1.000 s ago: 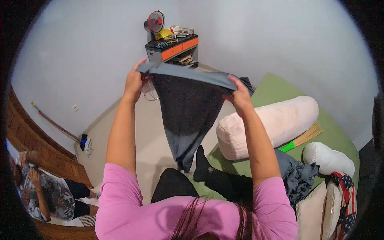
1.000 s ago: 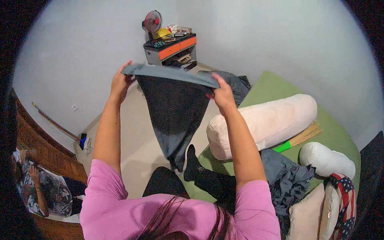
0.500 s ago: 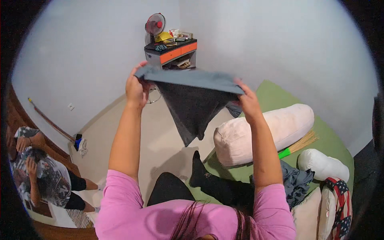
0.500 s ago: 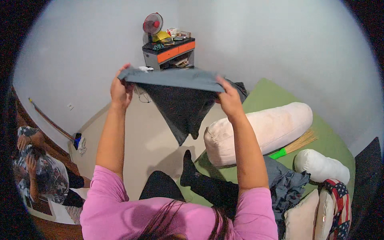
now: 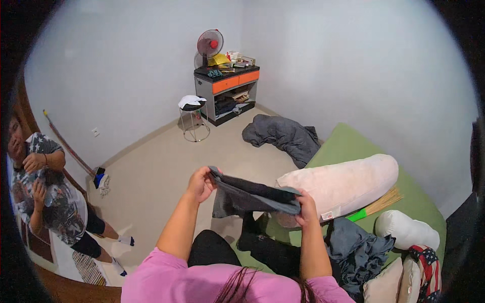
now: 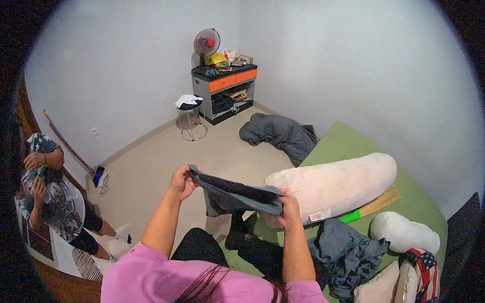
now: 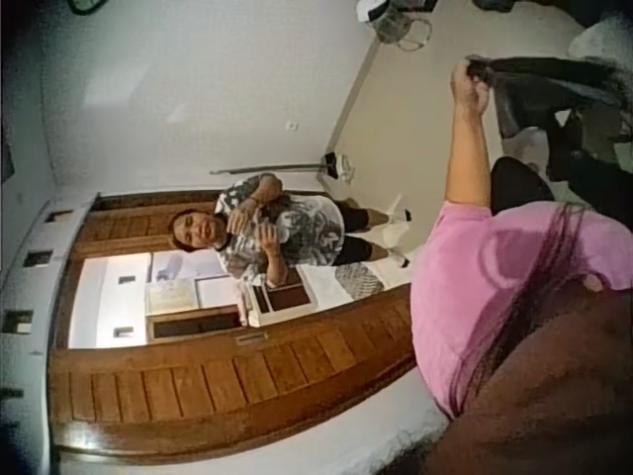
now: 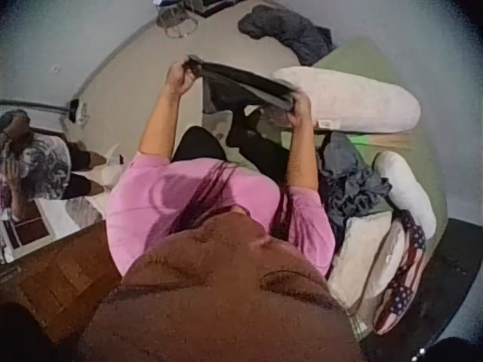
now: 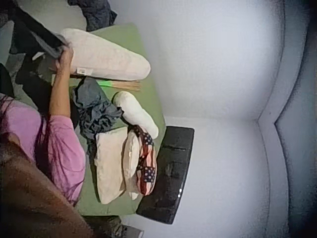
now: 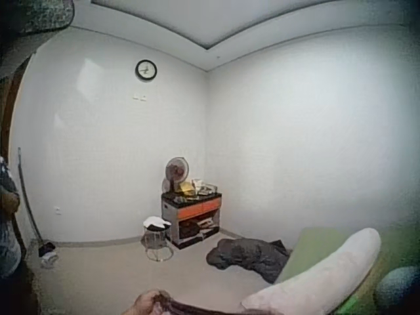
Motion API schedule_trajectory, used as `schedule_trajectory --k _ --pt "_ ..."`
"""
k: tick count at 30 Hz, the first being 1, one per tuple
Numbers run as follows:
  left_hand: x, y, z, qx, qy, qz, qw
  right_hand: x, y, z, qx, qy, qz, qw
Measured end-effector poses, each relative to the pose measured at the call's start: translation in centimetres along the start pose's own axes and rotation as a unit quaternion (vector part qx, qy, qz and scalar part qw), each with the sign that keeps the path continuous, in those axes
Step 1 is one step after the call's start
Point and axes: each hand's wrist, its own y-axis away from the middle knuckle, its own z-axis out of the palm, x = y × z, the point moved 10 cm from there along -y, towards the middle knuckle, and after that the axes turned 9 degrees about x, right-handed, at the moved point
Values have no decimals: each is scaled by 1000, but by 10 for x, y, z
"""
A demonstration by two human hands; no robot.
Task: The person sits on a bed and uses a broom to repeatedly hit several pillows, including a US flag pillow and two cylindrical body pillows, to remove dust. The person then picks up a grey pillowcase and folds it.
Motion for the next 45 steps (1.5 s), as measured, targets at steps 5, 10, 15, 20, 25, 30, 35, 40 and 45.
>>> schedule_trajectory --k 5,10,15,20,25,30,35,40,45 --pt "-40 23 20 39 16 -27 999 8 32 33 -89 615 -161 767" --pt "-57 35 65 -28 -21 -34 999 -1 90 107 -164 530 -430 713" --pt "-68 44 79 -24 -48 -39 998 30 77 99 -216 400 -245 856" --pt "-70 46 77 -46 -135 -41 989 42 47 54 -139 221 -18 965" --pt "-81 66 96 -195 -346 1 918 19 69 71 -202 -80 91 972" --pt "-126 82 83 -242 -478 -127 835 20 67 63 -154 -74 90 981" --pt "-107 73 84 -130 -141 -160 968 3 42 29 -9 156 -85 984" --pt "-81 65 102 -122 -5 -124 985 2 68 73 -157 383 -292 862" --pt "-68 58 103 -143 -5 -116 983 71 54 52 -224 384 30 895"
